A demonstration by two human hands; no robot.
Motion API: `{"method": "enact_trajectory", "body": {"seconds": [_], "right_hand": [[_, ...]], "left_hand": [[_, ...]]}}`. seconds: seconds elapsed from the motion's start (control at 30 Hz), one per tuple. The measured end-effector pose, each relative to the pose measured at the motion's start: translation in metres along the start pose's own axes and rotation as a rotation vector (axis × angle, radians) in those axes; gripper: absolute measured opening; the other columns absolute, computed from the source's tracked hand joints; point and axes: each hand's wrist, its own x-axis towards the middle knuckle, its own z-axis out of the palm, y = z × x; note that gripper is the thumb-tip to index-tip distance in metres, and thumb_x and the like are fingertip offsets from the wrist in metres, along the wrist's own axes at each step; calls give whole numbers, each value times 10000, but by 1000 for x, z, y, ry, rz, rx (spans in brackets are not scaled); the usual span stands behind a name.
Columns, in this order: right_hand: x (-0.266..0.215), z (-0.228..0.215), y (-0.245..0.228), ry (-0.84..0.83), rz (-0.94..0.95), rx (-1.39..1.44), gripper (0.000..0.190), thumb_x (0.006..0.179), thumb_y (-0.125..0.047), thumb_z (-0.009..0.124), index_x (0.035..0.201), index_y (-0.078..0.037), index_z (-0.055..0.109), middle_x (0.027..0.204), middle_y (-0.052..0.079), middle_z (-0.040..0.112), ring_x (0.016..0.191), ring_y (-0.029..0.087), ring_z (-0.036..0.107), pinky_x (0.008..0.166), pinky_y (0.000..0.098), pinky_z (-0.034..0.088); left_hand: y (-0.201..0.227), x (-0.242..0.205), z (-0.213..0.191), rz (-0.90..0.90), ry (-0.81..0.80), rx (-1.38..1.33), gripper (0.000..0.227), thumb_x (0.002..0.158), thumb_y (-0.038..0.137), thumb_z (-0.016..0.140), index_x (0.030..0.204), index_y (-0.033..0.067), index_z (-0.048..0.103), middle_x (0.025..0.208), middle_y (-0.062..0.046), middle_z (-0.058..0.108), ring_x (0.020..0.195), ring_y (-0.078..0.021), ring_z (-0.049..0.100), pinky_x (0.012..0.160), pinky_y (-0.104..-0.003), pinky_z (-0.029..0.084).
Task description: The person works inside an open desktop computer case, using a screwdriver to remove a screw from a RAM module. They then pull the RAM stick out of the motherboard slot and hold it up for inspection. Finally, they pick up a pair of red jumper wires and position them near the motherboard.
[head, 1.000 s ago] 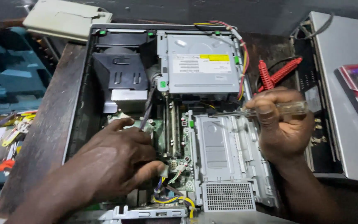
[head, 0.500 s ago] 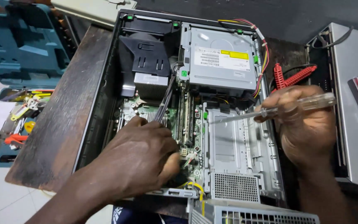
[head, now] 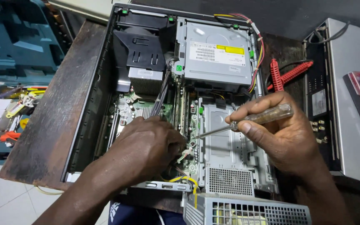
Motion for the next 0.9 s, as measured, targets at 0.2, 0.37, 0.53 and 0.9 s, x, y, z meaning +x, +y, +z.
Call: {"method": "enact_trajectory", "body": {"seconds": [0.2,0.37,0.53,0.9], "right_hand": [[0,7,-12,2,17,-198,131,1037,-184,586,1126,-93,613,1121,121,803,1101,255,802,969,401,656],[0,6,-4,-7,-12,-181,210,1090,-246,522,1136,-61,610,1147,141,783,1034,229,771,759,316,672],[1,7,-7,56,89,-114,152,1062,-166,579,1140,-42,622,1109,131,800,966,221,777,870,349,672],[2,8,-9,80,87,-109,162,1032,-130,617,1136,-63,513,1088,199,814,992,278,838,872,390,730]], "left_hand": [[-1,1,2,53,16,10,343,1099,269,463,1058,244,803,1003,-13,787,968,-246,681,835,-474,507],[0,-2,1,60,0,41,354,1112,292,452,978,228,773,964,-13,745,975,-263,643,855,-500,447],[-2,1,3,65,-5,44,357,1109,345,454,1176,259,794,1044,-4,763,1057,-265,643,896,-509,449],[-5,2,5,67,42,-28,330,1057,357,539,1223,230,795,1126,-39,784,1049,-300,655,900,-529,452]]}}
